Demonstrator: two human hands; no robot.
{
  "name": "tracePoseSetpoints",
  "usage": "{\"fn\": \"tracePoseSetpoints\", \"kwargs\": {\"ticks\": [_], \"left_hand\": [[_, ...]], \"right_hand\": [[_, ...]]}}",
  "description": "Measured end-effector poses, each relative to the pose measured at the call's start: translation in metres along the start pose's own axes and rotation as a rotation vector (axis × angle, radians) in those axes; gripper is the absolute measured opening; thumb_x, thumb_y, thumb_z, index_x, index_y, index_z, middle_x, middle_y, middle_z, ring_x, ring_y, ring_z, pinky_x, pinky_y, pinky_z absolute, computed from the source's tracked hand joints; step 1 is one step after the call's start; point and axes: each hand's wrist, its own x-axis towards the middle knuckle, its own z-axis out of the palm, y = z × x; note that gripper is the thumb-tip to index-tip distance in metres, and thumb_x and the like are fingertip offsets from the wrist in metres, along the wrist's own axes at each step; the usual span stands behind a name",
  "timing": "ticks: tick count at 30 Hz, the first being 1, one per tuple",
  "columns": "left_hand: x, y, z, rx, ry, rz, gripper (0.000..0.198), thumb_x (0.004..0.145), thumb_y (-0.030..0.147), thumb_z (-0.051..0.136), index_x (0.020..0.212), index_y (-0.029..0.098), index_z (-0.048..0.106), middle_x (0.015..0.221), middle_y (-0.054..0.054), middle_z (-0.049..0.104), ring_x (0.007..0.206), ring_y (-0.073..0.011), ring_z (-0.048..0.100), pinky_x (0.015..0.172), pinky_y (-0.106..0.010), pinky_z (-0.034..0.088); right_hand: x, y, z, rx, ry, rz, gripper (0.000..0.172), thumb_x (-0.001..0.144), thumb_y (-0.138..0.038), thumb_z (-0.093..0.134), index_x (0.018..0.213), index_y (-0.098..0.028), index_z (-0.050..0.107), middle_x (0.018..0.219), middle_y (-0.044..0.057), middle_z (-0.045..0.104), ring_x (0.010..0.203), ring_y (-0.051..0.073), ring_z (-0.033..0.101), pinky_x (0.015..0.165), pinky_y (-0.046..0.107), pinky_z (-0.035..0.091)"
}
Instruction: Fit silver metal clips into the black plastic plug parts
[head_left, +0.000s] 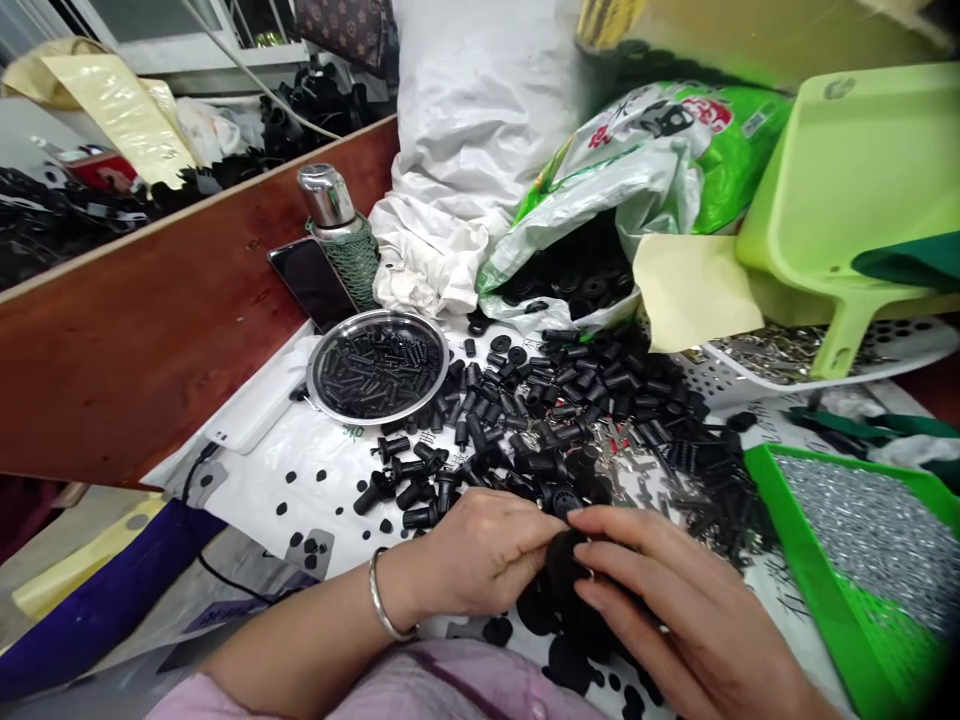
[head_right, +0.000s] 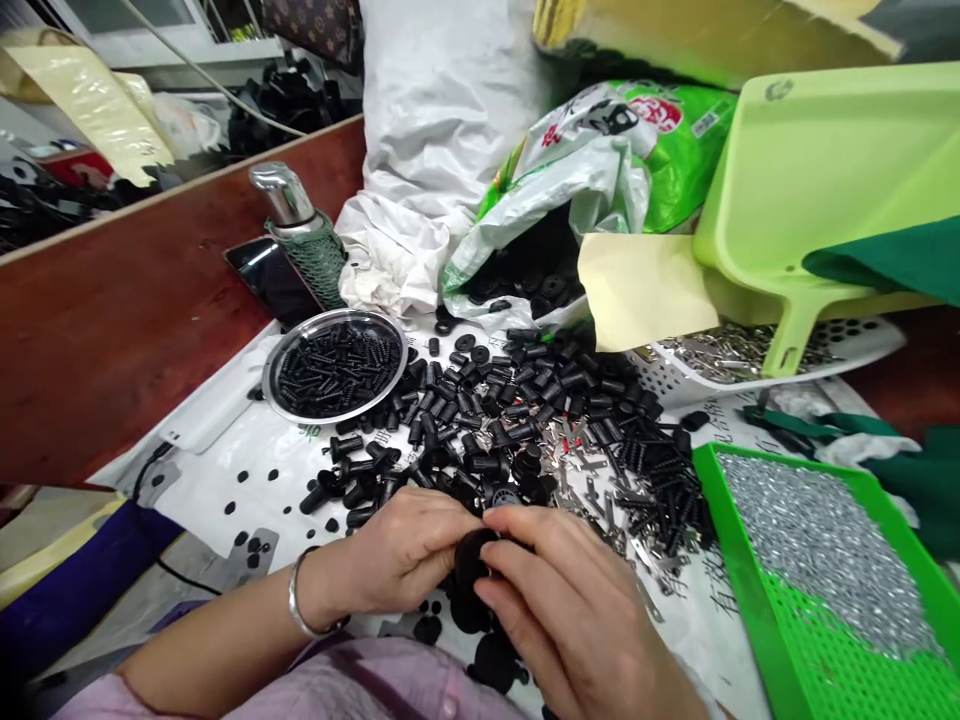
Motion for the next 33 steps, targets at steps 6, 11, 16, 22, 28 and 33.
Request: {"fn": "tracePoseSetpoints", "kwargs": {"ticks": [6,11,16,22,28,33], "left_hand": [[-0.006,0.0,-0.002,0.099,-0.082,-0.022,0.023,0.084,0.011,0.035,0.083,0.013,0.058,0.062,-0.003,0.058,0.057,-0.0124,0.054,0.054,-0.023,0.042],[-0.003,0.007,-0.011,0.161,-0.191,-0.09,0.019,0.087,0.018,0.041,0.093,0.015,0.059,0.072,-0.002,0.061,0.061,-0.0126,0.055,0.055,-0.023,0.041],[0.004,-0.009,-0.04,0.335,-0.023,-0.084,0.024,0.09,0.024,0.044,0.107,0.013,0.057,0.083,-0.006,0.064,0.074,-0.0153,0.057,0.067,-0.027,0.046],[0.011,-0.062,-0.079,0.838,-0.14,-0.217,0.026,0.076,0.007,0.05,0.098,0.011,0.064,0.116,-0.018,0.055,0.109,-0.0312,0.048,0.091,-0.05,0.039],[0.018,-0.079,-0.084,0.845,-0.177,-0.184,0.018,0.079,0.011,0.051,0.09,0.011,0.065,0.118,-0.018,0.055,0.113,-0.0308,0.048,0.095,-0.051,0.037],[0.019,-0.047,-0.07,0.469,-0.087,-0.135,0.026,0.086,0.02,0.049,0.111,0.013,0.052,0.114,-0.011,0.06,0.104,-0.017,0.056,0.092,-0.033,0.045]], "right_hand": [[-0.001,0.0,0.005,0.011,-0.004,-0.043,0.018,0.088,-0.015,0.049,0.101,-0.015,0.061,0.106,0.01,0.063,0.099,0.017,0.06,0.085,0.028,0.052],[0.001,0.006,0.005,0.2,0.005,0.103,0.011,0.086,-0.018,0.053,0.091,-0.019,0.064,0.1,0.007,0.066,0.087,0.016,0.065,0.072,0.021,0.057],[-0.009,0.02,-0.007,0.215,0.131,0.217,0.009,0.084,-0.023,0.058,0.09,-0.025,0.065,0.101,0.003,0.066,0.087,0.018,0.066,0.074,0.024,0.058],[-0.029,0.033,-0.016,0.198,0.262,0.276,0.015,0.083,-0.017,0.059,0.093,-0.027,0.064,0.105,0.0,0.064,0.091,0.016,0.063,0.08,0.023,0.054],[-0.028,0.029,-0.018,0.229,0.299,0.284,0.012,0.083,-0.018,0.059,0.091,-0.025,0.064,0.102,0.002,0.065,0.089,0.017,0.064,0.078,0.024,0.055],[-0.015,0.019,-0.022,0.24,0.304,0.282,0.01,0.082,-0.016,0.06,0.088,-0.023,0.065,0.098,0.005,0.067,0.087,0.019,0.065,0.074,0.028,0.057]]}}
